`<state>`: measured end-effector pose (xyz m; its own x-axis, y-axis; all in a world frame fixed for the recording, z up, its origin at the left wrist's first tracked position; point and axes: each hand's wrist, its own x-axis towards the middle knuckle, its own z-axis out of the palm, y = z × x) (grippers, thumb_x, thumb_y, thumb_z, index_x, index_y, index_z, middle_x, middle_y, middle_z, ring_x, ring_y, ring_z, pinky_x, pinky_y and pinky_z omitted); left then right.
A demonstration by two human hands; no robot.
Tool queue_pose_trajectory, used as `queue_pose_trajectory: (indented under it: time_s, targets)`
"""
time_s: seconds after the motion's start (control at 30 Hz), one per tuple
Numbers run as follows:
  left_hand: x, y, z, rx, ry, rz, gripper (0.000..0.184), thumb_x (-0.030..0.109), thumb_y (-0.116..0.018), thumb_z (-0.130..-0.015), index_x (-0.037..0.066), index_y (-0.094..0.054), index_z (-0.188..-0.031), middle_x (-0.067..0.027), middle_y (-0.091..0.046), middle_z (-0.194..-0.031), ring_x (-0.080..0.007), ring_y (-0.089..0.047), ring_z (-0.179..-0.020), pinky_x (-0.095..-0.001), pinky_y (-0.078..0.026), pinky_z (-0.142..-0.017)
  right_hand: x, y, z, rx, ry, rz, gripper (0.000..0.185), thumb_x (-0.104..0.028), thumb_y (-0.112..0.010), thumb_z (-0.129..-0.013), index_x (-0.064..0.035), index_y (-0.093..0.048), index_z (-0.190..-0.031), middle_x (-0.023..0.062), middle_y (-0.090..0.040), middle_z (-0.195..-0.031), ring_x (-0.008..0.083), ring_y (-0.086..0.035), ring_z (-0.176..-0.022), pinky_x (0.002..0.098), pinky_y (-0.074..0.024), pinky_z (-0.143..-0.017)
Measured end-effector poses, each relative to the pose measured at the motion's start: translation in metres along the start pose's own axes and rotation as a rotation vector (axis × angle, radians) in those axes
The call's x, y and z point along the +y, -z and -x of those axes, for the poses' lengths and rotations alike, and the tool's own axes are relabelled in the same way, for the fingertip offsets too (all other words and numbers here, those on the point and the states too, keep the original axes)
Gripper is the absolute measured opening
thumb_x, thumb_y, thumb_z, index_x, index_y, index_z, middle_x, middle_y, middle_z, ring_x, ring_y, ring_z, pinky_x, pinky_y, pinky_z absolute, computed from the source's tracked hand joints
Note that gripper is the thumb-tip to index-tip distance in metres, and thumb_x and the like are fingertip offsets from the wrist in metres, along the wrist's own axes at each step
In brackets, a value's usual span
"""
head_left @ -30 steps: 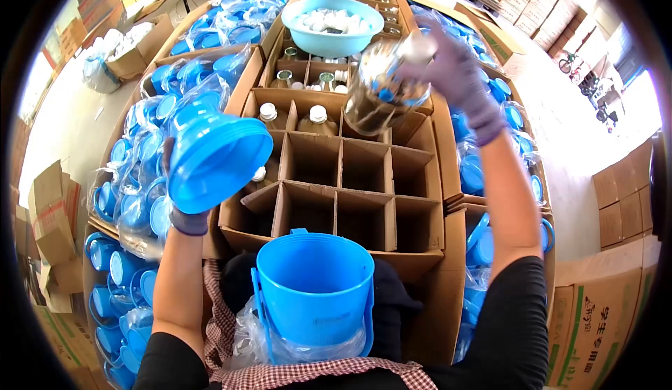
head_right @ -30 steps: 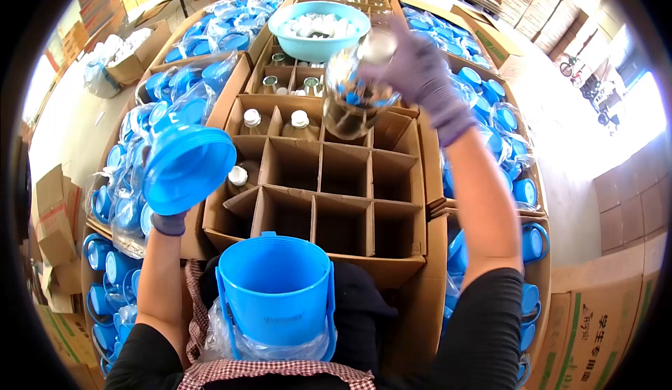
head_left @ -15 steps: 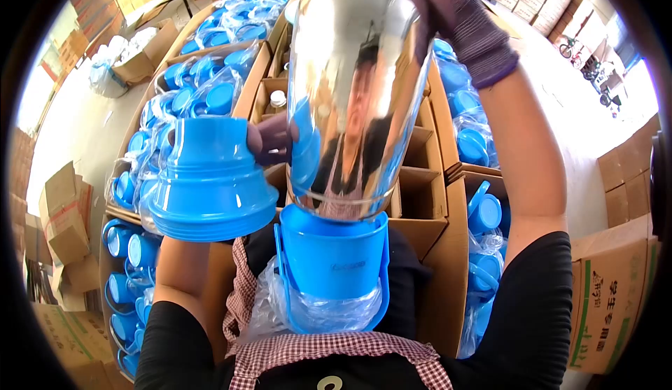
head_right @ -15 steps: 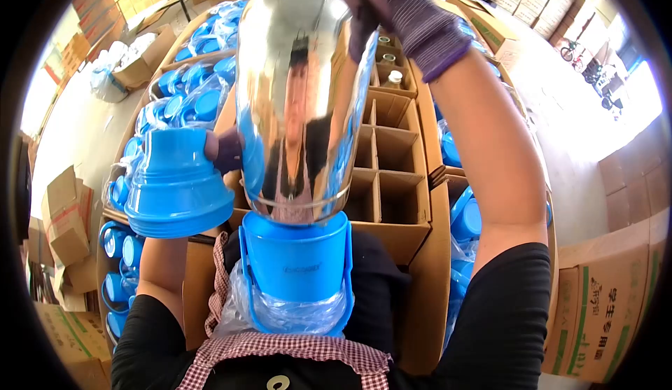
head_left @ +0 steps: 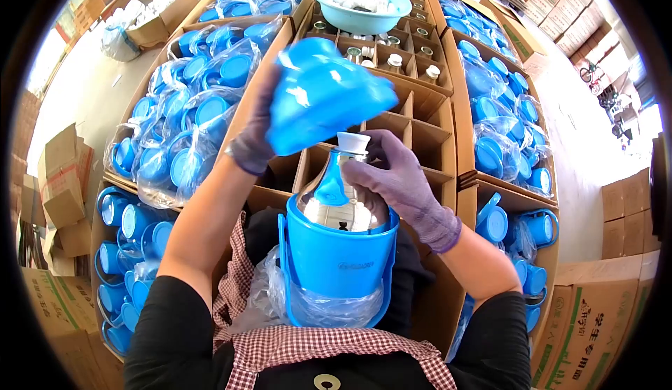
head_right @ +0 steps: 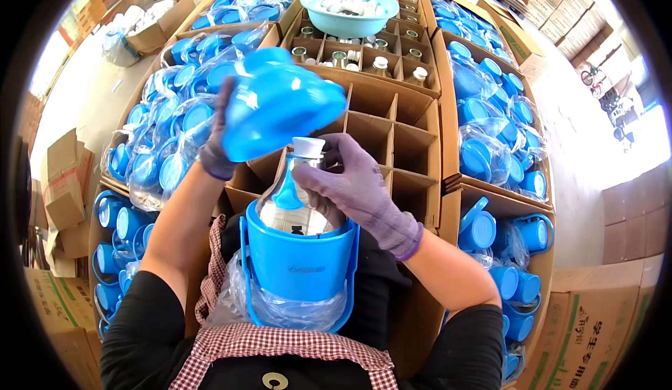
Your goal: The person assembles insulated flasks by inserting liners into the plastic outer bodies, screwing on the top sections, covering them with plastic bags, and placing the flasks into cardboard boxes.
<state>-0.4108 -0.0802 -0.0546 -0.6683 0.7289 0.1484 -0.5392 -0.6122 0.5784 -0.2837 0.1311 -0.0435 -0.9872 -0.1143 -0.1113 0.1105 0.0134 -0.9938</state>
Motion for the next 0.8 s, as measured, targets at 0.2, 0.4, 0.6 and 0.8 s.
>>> queue_pose_trajectory:
  time_s: [0.2,0.4,0.6,0.8]
  targets:
    - [-0.042,0.019,-0.004,-0.104,0.417,-0.344,0.097,0.064,-0.077,-0.081,0.002,-0.047,-0.15,-0.0181,-0.059,-0.143,-0.0306,-0.059,-0.131,-0.0441,-0.046,-0.113,-0.035,0.082,0.03,-0.34,-0.333,0.879,0.032,-0.029,-0.071,-0.093,-0.0038,-0.075,-0.112,0.0126,-0.077,-0.101,0.0183,-0.073,-0.087,0.0343,-0.0586,-0.08]
    - [-0.047,0.004,0.02,-0.159,0.403,-0.372,0.108,0.067,-0.078,-0.078,-0.002,-0.041,-0.153,-0.0193,-0.054,-0.148,-0.0305,-0.055,-0.135,-0.0443,-0.043,-0.115,-0.031,0.054,-0.007,0.074,0.503,0.497,0.031,-0.027,-0.067,-0.095,-0.002,-0.069,-0.114,0.0139,-0.07,-0.099,0.0228,-0.07,-0.088,0.034,-0.0554,-0.078]
    - [-0.034,-0.015,0.035,-0.022,0.332,-0.52,0.118,0.068,-0.081,-0.074,0.001,-0.031,-0.158,-0.0176,-0.046,-0.155,-0.0299,-0.051,-0.139,-0.0442,-0.041,-0.117,-0.04,0.013,-0.012,-0.038,0.666,0.538,0.042,-0.037,-0.075,-0.091,-0.0033,-0.069,-0.115,0.0153,-0.071,-0.096,0.0254,-0.072,-0.092,0.0365,-0.0556,-0.084]
    - [-0.03,-0.019,0.047,0.001,0.437,-0.54,0.12,0.073,-0.077,-0.075,0.002,-0.029,-0.159,-0.0192,-0.047,-0.154,-0.0321,-0.051,-0.139,-0.0457,-0.042,-0.117,-0.025,0.015,0.001,-0.043,0.545,0.396,0.08,-0.051,-0.082,-0.083,0.0006,-0.054,-0.137,0.0133,-0.067,-0.12,0.0238,-0.066,-0.115,0.0385,-0.0504,-0.103]
